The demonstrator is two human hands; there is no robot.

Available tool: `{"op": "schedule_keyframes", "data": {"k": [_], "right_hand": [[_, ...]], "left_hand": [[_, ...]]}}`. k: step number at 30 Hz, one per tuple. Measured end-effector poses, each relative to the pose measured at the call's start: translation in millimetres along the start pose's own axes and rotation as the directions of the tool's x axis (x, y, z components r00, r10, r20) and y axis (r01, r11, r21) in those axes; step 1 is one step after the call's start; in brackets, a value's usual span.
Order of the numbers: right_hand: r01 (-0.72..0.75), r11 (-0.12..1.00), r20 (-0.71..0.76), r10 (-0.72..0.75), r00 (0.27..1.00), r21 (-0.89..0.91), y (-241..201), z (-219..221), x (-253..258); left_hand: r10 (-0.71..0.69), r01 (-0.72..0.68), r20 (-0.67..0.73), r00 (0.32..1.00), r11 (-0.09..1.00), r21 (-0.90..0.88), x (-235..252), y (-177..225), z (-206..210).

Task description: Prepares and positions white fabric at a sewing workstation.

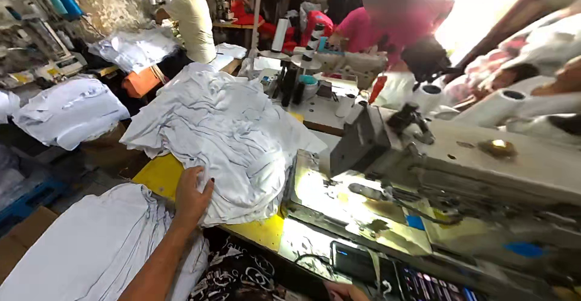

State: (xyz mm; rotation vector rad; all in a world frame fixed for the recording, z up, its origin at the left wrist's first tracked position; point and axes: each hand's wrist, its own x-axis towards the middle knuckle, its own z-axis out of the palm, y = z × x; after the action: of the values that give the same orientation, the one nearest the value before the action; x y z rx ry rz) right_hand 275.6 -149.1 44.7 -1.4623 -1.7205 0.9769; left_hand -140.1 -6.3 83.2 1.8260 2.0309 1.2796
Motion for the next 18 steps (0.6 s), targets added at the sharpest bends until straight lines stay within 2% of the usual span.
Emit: {"op": "schedule_keyframes", "data": {"k": [2,3,5,6,7,8,10,12,14,16,17,18], "right_hand": [[0.203,0.976,-0.024,-0.206,0.978,-0.071,-39,6,47],[0.287,0.951,-0.043,-0.293,0.955,-0.118,-60,10,74],[0.400,0.880,-0.076,-0.431,0.899,-0.255,-101,26,135],[0.391,0.859,-0.069,-0.435,0.898,-0.331,-122,34,167],[0.331,0.843,-0.058,-0.390,0.919,-0.424,-141,41,199],[0.208,0.828,-0.054,-0.275,0.960,-0.522,-157,49,230],[-0.064,0.809,-0.064,0.033,0.997,-0.584,-165,64,288],[-0.177,0.879,-0.038,0.179,0.983,-0.443,-149,74,326],[-0.140,0.955,-0.049,0.132,0.990,-0.260,-150,72,329],[0.025,0.997,-0.133,-0.034,0.991,-0.074,-168,58,297],[0.114,0.993,-0.184,-0.117,0.976,-0.027,-175,50,273],[0.184,0.983,-0.225,-0.182,0.957,-0.013,-179,43,247]], "left_hand": [[-0.195,0.196,0.073,0.978,0.980,-0.014,3,-3,5],[-0.249,0.254,0.122,0.961,0.967,-0.025,2,-5,14],[-0.301,0.307,0.194,0.934,0.952,-0.001,3,-7,34],[-0.313,0.316,0.217,0.925,0.949,0.019,7,-7,42],[-0.309,0.313,0.232,0.923,0.950,0.019,14,-6,48],[-0.287,0.299,0.241,0.927,0.954,-0.014,21,-6,52],[-0.235,0.277,0.229,0.945,0.945,-0.172,38,-10,54],[-0.249,0.317,0.209,0.946,0.848,-0.425,54,-3,28],[-0.256,0.295,0.151,0.955,0.765,-0.572,60,14,-29],[-0.121,0.137,0.064,0.991,0.828,-0.544,51,12,-89],[-0.012,0.047,0.081,0.997,0.893,-0.447,43,1,-115],[0.069,-0.018,0.162,0.984,0.954,-0.300,36,-12,-137]]}}
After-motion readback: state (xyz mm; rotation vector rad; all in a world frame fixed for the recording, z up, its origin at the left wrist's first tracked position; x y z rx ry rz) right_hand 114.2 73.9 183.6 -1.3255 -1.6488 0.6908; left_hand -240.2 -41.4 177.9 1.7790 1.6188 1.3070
